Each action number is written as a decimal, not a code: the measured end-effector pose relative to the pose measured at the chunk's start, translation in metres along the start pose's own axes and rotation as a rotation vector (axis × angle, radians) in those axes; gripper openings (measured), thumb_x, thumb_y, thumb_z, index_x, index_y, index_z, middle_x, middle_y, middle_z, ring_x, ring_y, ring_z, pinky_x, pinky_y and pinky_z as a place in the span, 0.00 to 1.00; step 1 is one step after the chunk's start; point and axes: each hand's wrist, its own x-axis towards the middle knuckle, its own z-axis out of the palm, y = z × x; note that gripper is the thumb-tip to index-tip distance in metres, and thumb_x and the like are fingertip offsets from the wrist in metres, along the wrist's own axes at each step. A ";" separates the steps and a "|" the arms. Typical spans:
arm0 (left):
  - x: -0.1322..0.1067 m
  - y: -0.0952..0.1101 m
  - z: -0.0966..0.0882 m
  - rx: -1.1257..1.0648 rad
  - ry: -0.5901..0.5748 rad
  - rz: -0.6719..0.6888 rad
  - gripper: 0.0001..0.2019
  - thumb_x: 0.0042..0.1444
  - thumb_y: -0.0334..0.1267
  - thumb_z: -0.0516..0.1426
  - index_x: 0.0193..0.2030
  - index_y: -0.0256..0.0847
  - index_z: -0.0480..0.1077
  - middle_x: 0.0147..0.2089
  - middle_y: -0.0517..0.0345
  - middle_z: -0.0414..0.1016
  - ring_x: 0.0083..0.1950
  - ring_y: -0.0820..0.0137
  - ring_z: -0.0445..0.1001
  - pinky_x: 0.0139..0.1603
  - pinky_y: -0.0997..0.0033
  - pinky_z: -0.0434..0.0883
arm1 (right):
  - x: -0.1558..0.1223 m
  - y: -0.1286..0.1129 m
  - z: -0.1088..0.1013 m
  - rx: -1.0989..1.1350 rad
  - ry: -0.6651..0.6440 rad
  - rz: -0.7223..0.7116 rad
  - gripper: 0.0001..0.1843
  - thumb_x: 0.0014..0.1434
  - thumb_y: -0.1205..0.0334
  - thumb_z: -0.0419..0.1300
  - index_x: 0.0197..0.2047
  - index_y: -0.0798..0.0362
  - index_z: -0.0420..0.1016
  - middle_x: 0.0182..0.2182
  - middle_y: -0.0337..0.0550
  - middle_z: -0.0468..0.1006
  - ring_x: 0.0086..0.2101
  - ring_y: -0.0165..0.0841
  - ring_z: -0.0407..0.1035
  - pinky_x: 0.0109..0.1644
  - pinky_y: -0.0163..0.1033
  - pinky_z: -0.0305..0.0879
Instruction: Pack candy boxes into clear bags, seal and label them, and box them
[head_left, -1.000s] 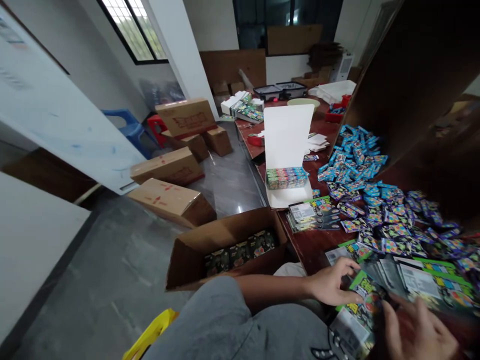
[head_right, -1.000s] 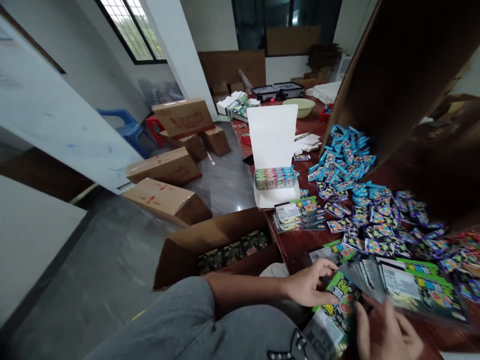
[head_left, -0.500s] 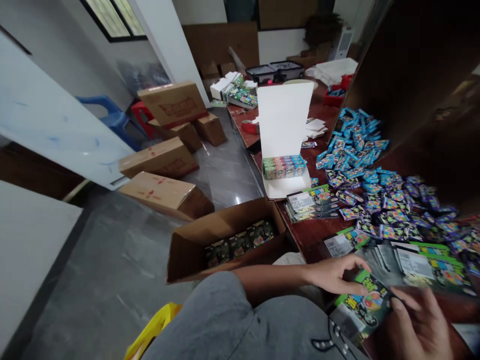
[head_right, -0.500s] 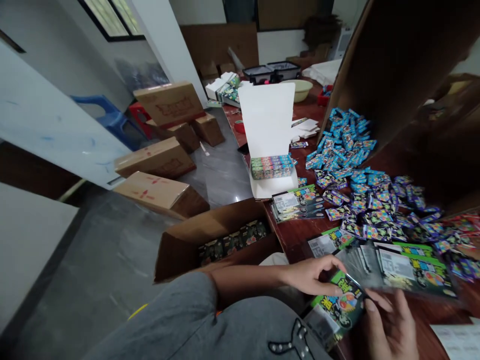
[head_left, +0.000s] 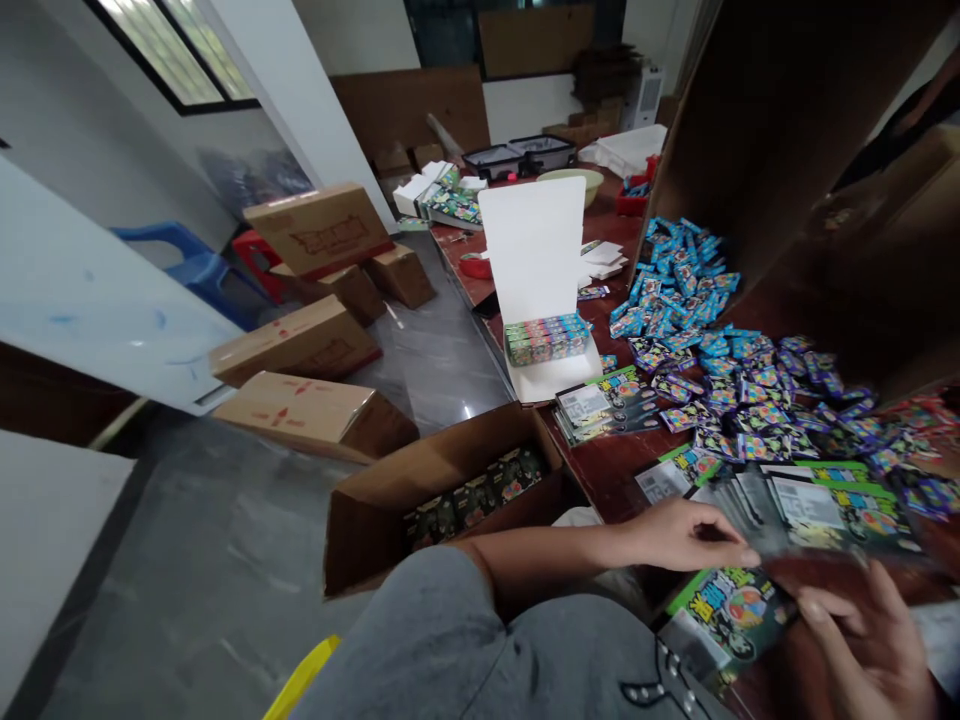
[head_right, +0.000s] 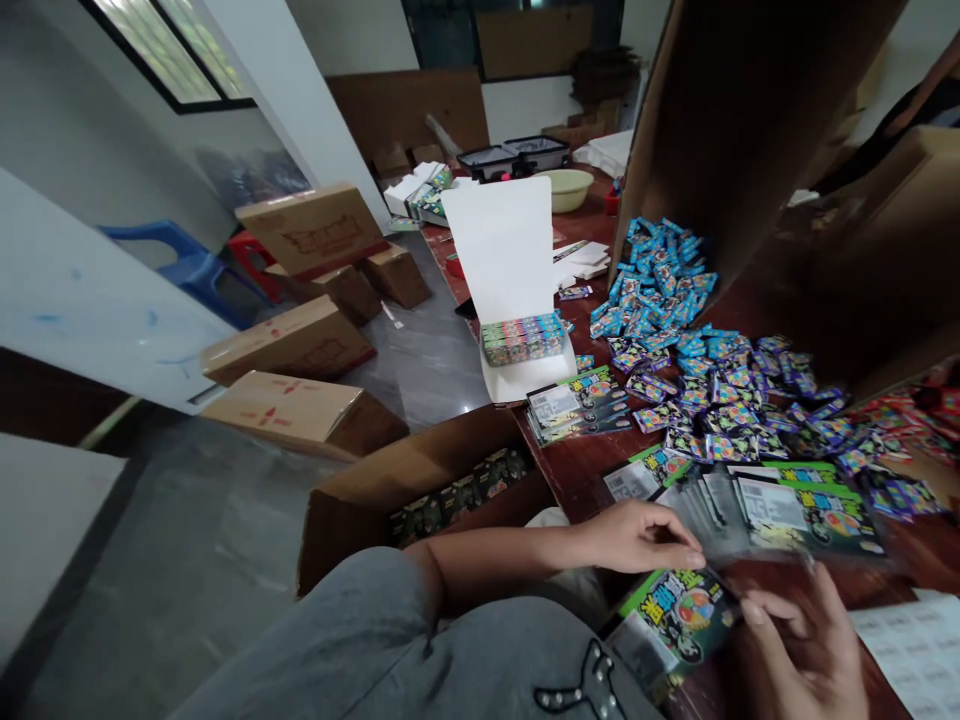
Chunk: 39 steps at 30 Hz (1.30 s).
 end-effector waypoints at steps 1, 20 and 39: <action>0.002 0.007 -0.002 0.039 0.001 -0.018 0.13 0.61 0.47 0.70 0.44 0.40 0.83 0.47 0.53 0.87 0.47 0.68 0.82 0.49 0.72 0.75 | 0.003 -0.004 -0.001 0.072 0.027 0.045 0.53 0.58 0.32 0.65 0.81 0.24 0.48 0.43 0.53 0.80 0.48 0.58 0.82 0.63 0.71 0.75; 0.046 0.004 0.009 0.094 -0.301 0.028 0.17 0.58 0.54 0.70 0.40 0.41 0.82 0.49 0.47 0.88 0.50 0.61 0.86 0.57 0.58 0.82 | -0.019 -0.011 -0.040 0.456 -0.026 -0.014 0.46 0.69 0.53 0.68 0.82 0.46 0.52 0.40 0.37 0.83 0.43 0.31 0.79 0.59 0.43 0.75; 0.044 -0.001 0.008 0.082 -0.242 -0.007 0.13 0.62 0.48 0.67 0.45 0.40 0.83 0.49 0.49 0.88 0.51 0.62 0.86 0.59 0.60 0.80 | 0.017 -0.027 -0.028 -0.220 -0.102 -0.255 0.11 0.73 0.51 0.64 0.49 0.48 0.82 0.48 0.50 0.81 0.50 0.43 0.75 0.58 0.52 0.72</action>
